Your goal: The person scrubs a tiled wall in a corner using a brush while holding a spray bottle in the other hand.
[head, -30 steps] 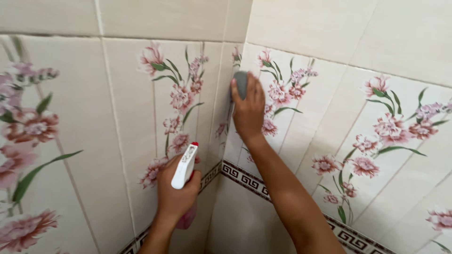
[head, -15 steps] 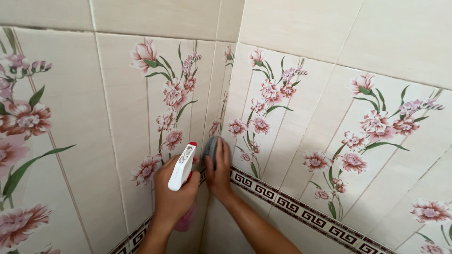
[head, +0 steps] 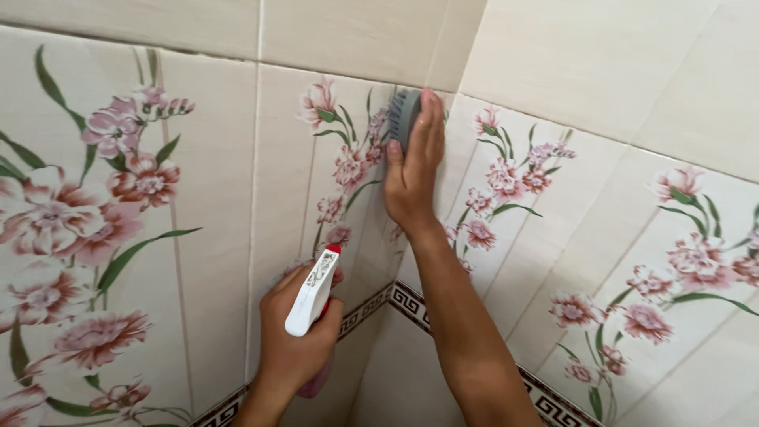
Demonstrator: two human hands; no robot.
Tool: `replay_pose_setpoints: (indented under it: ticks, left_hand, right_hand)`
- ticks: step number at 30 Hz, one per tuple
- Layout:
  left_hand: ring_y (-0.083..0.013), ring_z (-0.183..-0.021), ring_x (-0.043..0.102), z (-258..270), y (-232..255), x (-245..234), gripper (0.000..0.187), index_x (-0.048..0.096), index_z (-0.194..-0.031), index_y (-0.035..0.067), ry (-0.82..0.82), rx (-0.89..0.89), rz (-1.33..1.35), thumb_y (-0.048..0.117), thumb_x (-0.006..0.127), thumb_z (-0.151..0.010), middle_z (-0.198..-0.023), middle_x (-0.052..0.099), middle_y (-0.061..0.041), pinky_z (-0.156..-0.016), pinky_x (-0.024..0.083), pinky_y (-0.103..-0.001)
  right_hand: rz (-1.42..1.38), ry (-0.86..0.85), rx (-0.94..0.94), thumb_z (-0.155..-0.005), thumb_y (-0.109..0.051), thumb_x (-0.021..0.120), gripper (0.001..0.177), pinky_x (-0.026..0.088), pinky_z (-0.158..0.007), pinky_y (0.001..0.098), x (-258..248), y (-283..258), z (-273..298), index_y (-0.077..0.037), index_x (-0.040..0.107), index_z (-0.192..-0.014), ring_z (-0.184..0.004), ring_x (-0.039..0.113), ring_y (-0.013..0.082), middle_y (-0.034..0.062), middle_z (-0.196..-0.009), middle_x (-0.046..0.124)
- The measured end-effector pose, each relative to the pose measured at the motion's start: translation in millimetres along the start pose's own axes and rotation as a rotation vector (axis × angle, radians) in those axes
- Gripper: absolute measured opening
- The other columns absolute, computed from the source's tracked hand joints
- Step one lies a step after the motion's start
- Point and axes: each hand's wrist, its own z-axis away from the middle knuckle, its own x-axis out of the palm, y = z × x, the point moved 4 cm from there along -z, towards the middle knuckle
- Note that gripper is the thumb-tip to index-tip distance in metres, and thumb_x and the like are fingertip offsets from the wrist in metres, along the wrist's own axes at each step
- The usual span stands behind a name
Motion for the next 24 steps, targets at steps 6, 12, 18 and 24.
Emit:
replay_pose_setpoints:
  ticks: [6, 12, 18, 24]
  left_hand:
    - [-0.0148, -0.081, 0.072, -4, -3, 0, 0.032, 0.07, -0.104, -0.003, 0.001, 0.071, -0.062, -0.005, 0.065, -0.072, -0.092, 0.073, -0.01, -0.075, 0.056, -0.028]
    - [-0.0136, -0.057, 0.07, -6, -13, 7, 0.029, 0.072, -0.102, -0.002, -0.017, -0.109, -0.084, -0.004, 0.066, -0.073, -0.082, 0.074, -0.009, -0.057, 0.056, -0.028]
    - [-0.0115, -0.059, 0.071, -6, -18, 14, 0.028, 0.072, -0.101, -0.002, 0.018, -0.146, -0.079, -0.004, 0.066, -0.075, -0.081, 0.073, -0.008, -0.056, 0.056, -0.028]
    - [-0.0105, -0.06, 0.068, -21, -11, 26, 0.029, 0.074, -0.103, -0.002, -0.024, -0.141, -0.086, -0.005, 0.067, -0.075, -0.077, 0.074, -0.008, -0.057, 0.056, -0.027]
  right_hand:
    - [-0.032, -0.032, 0.135, -0.095, -0.031, 0.06, 0.069, 0.029, -0.119, 0.0562, 18, 31, 112, -0.002, 0.03, -0.15, -0.14, 0.038, 0.0396, 0.0243, -0.15, 0.038]
    - [-0.068, -0.05, 0.1, -0.104, -0.057, 0.048, 0.063, 0.028, -0.121, 0.06, 28, 18, 269, -0.006, 0.04, -0.139, -0.148, 0.033, 0.0452, 0.0275, -0.157, 0.033]
    - [-0.006, 0.015, 0.157, -0.107, -0.053, 0.04, 0.062, 0.028, -0.122, 0.0606, 36, 28, 239, -0.003, 0.037, -0.143, -0.15, 0.032, 0.0462, 0.0289, -0.163, 0.025]
    - [0.028, 0.137, -0.004, -0.109, -0.045, 0.052, 0.053, 0.028, -0.126, 0.0553, 12, 31, 42, -0.012, 0.045, -0.15, -0.149, 0.035, 0.0394, 0.0191, -0.16, 0.034]
